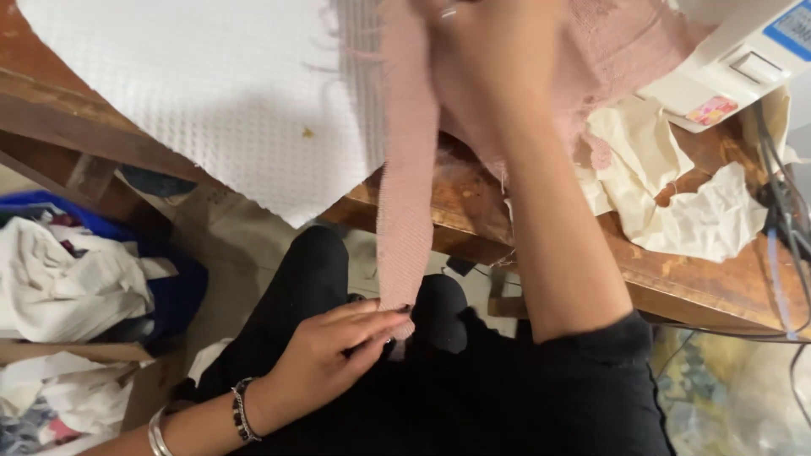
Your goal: Cutting a long strip of pink fabric using scissors on a wooden workbench
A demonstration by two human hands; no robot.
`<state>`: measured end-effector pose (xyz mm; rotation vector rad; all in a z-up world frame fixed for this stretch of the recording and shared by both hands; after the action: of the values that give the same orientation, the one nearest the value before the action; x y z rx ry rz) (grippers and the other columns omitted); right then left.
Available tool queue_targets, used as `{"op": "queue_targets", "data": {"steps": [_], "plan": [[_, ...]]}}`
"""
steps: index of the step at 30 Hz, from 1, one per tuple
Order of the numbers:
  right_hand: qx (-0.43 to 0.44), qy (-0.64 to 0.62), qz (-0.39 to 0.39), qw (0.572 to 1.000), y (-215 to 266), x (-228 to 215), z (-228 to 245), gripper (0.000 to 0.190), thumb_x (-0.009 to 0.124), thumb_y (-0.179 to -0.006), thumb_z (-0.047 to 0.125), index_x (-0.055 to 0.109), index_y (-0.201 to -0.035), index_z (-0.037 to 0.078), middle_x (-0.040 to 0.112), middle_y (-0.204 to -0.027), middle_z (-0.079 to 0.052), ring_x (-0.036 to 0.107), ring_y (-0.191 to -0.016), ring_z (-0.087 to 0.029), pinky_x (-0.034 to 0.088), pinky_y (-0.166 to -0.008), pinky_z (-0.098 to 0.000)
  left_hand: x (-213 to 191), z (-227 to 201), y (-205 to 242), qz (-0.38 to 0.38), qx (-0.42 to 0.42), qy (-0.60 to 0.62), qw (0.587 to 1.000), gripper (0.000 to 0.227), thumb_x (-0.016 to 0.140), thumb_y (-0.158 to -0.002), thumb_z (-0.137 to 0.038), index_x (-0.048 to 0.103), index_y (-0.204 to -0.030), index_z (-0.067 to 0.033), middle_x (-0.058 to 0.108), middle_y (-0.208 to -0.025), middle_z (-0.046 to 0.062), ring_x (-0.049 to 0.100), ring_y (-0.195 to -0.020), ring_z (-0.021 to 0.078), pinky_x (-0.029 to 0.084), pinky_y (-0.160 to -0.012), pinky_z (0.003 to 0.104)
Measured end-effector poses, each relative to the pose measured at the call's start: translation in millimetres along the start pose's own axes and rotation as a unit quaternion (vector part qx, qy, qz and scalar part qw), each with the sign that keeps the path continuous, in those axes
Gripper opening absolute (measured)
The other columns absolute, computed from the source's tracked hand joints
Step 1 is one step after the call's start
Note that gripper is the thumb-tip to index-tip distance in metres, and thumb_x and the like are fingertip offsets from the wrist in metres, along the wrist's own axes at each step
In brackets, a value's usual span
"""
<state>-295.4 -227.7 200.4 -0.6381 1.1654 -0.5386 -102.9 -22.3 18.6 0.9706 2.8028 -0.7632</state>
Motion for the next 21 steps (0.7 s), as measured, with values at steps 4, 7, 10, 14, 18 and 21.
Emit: {"op": "queue_targets", "data": {"steps": [4,7,10,14,18,21], "plan": [[0.091,0.061,0.201,0.974,19,61,-6,0.025,0.082,-0.089,0.030,0.064,-0.079,0.015,0.065,-0.070,-0.001,0.059,-0.065,-0.018,0.047,-0.056,-0.0389,-1,25,4,-0.030,-0.091,0.027,0.995,0.033,0.068,-0.092,-0.007,0.074,-0.124,-0.0100,0.077,-0.124,0.006,0.070,-0.121,0.0206,0.047,-0.115,0.037],[-0.018,0.074,0.176,0.981,24,9,37,0.031,0.087,-0.097,0.040,0.073,-0.083,0.016,0.066,-0.068,0.002,0.057,-0.058,-0.012,0.045,-0.049,-0.0315,-3,32,2,-0.028,-0.101,0.030,0.994,0.033,0.066,-0.092,-0.008,0.074,-0.123,-0.0102,0.076,-0.124,0.007,0.069,-0.120,0.0190,0.049,-0.109,0.033],[-0.033,0.051,0.123,0.991,63,-71,36,0.043,0.085,-0.110,0.039,0.066,-0.080,0.014,0.054,-0.068,0.003,0.044,-0.059,-0.010,0.031,-0.052,-0.0282,-1,28,6,-0.015,-0.113,0.049,0.992,0.030,0.063,-0.093,-0.010,0.075,-0.121,-0.0100,0.076,-0.124,0.007,0.068,-0.122,0.0196,0.053,-0.103,0.031],[0.354,-0.216,0.124,0.901,175,-102,33,0.009,0.077,-0.091,0.015,0.075,-0.087,0.007,0.075,-0.077,-0.004,0.070,-0.066,-0.010,0.056,-0.065,-0.0234,-12,4,-6,-0.039,-0.016,0.136,0.990,0.016,0.058,-0.101,-0.009,0.067,-0.112,-0.0018,0.075,-0.110,0.011,0.074,-0.094,0.0193,0.056,-0.081,0.029],[0.336,-0.346,0.174,0.859,316,-40,-1,0.043,0.094,-0.066,0.019,0.077,-0.099,-0.003,0.075,-0.073,-0.016,0.069,-0.058,-0.018,0.059,-0.062,-0.0276,-3,37,7,-0.115,-0.110,0.077,0.984,0.025,0.081,-0.083,-0.013,0.077,-0.108,-0.0151,0.079,-0.096,0.006,0.077,-0.086,0.0275,0.061,-0.075,0.035],[0.339,-0.352,0.173,0.855,363,-16,-4,0.059,0.101,-0.055,0.026,0.078,-0.103,0.000,0.076,-0.082,-0.010,0.054,-0.063,-0.006,0.046,-0.061,-0.0184,7,55,16,-0.113,-0.140,0.111,0.977,0.030,0.082,-0.083,-0.012,0.073,-0.112,-0.0121,0.078,-0.095,0.011,0.078,-0.090,0.0327,0.064,-0.074,0.037]]}}
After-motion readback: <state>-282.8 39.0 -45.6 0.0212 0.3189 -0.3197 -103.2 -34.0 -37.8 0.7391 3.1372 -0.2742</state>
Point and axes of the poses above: each hand's wrist, its own y-axis away from the middle knuckle, its own x-axis out of the palm, z = x × y, the point moved 10 cm from there along -y, towards the middle knuckle
